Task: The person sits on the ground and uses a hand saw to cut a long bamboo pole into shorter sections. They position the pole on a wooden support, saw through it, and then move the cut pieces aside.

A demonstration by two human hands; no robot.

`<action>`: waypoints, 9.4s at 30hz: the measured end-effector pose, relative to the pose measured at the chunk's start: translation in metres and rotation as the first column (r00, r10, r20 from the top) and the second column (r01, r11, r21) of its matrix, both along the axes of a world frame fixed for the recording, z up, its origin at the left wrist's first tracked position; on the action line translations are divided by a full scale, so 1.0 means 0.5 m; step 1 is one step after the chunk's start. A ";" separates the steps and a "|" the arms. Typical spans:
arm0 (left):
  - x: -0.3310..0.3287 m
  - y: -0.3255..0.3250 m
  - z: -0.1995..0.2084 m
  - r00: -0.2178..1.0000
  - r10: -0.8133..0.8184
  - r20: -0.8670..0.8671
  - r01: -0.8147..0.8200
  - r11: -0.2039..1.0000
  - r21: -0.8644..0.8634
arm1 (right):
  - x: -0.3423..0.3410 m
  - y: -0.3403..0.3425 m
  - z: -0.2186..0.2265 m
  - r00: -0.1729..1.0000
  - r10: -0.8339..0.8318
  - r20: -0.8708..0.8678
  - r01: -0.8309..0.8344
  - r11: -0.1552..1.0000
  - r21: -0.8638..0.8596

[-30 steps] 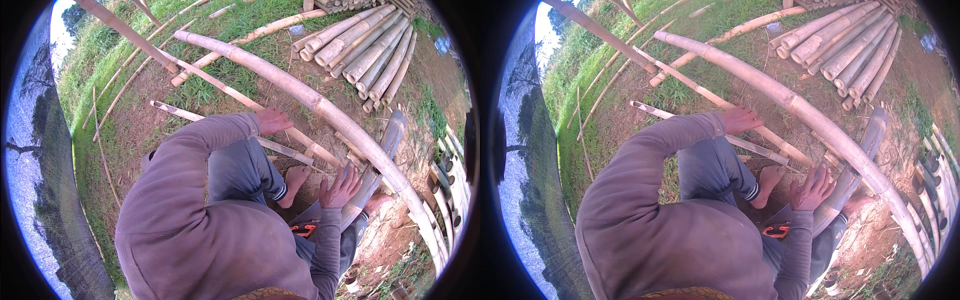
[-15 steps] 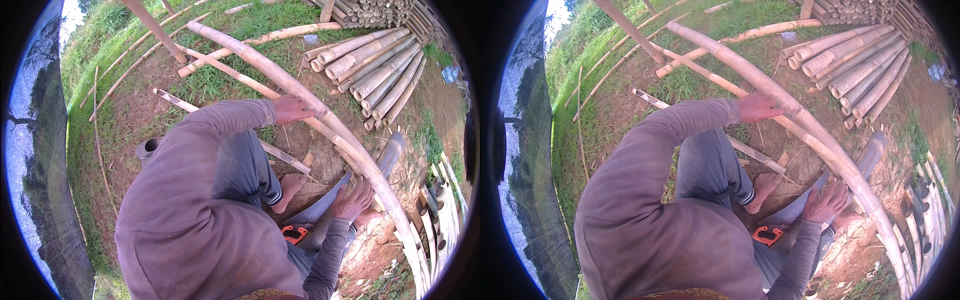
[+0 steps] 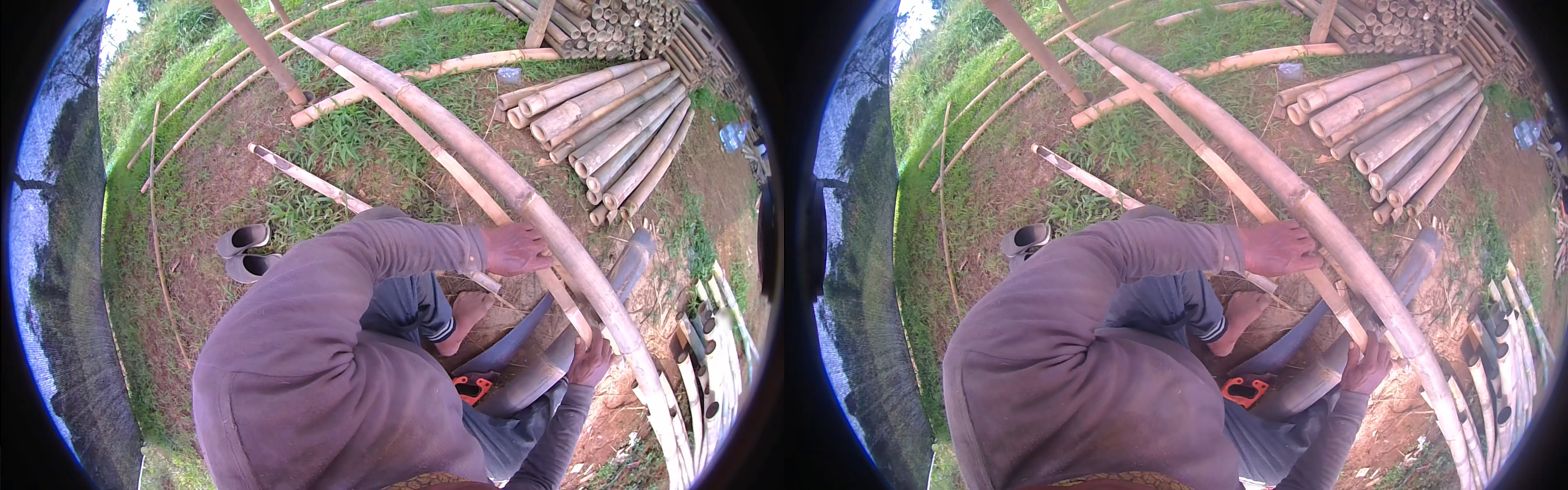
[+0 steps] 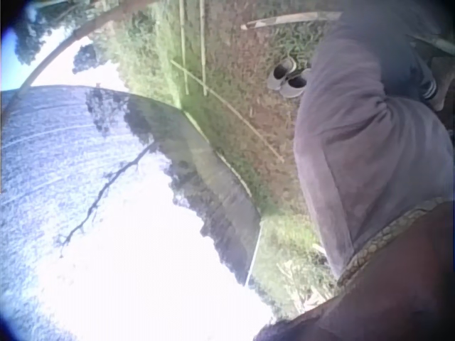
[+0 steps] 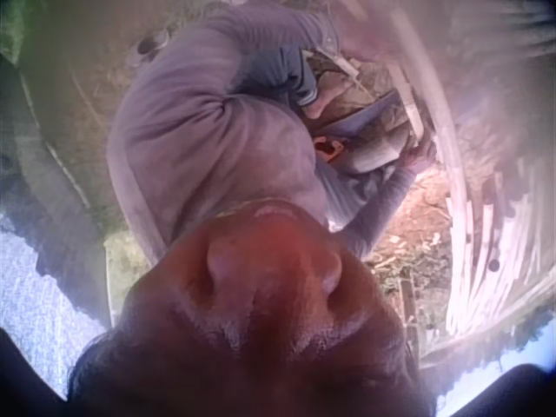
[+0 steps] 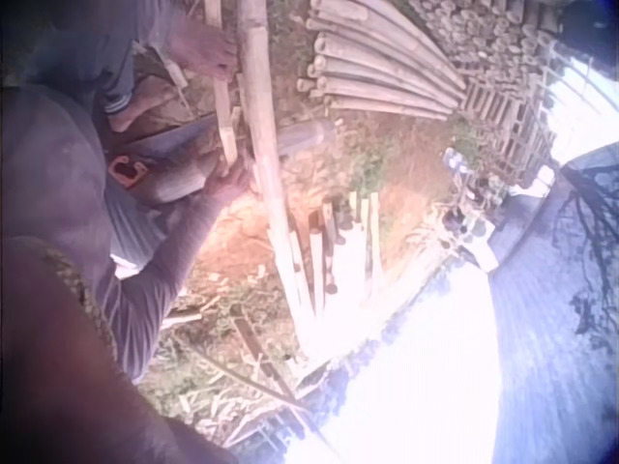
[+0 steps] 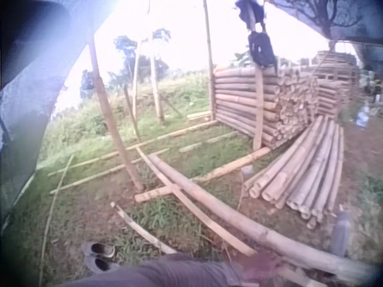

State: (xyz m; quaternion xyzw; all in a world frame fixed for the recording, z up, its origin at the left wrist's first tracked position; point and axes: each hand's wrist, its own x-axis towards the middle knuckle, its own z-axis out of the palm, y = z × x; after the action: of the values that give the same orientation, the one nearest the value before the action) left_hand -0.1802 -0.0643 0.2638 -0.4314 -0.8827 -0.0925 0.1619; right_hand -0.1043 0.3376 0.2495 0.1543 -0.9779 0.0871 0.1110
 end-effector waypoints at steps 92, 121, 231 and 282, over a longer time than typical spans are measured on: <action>-0.220 0.380 -0.083 0.989 0.103 0.107 -0.082 0.978 -0.193 | 0.538 0.011 0.203 0.771 -0.493 0.403 0.633 0.658 -0.408; -0.205 0.398 -0.067 0.991 0.127 0.044 -0.111 0.957 -0.268 | 0.508 0.100 0.078 0.759 -0.592 0.272 0.640 0.756 -0.141; -0.268 0.329 -0.085 0.671 0.456 0.585 -0.328 0.890 -0.318 | 0.198 -0.333 -0.032 0.842 -0.540 -0.021 0.301 0.502 -0.811; -0.259 0.332 -0.086 0.630 0.340 0.699 -0.269 0.939 -0.215 | 0.265 -0.340 -0.055 0.842 -0.527 0.118 0.318 0.307 -0.897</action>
State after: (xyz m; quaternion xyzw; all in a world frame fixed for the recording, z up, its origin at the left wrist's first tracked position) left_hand -0.3096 0.1015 0.2208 -0.2105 -0.9369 -0.1873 -0.2072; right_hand 0.0281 0.1676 0.2221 -0.1834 -0.7685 0.5400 0.2902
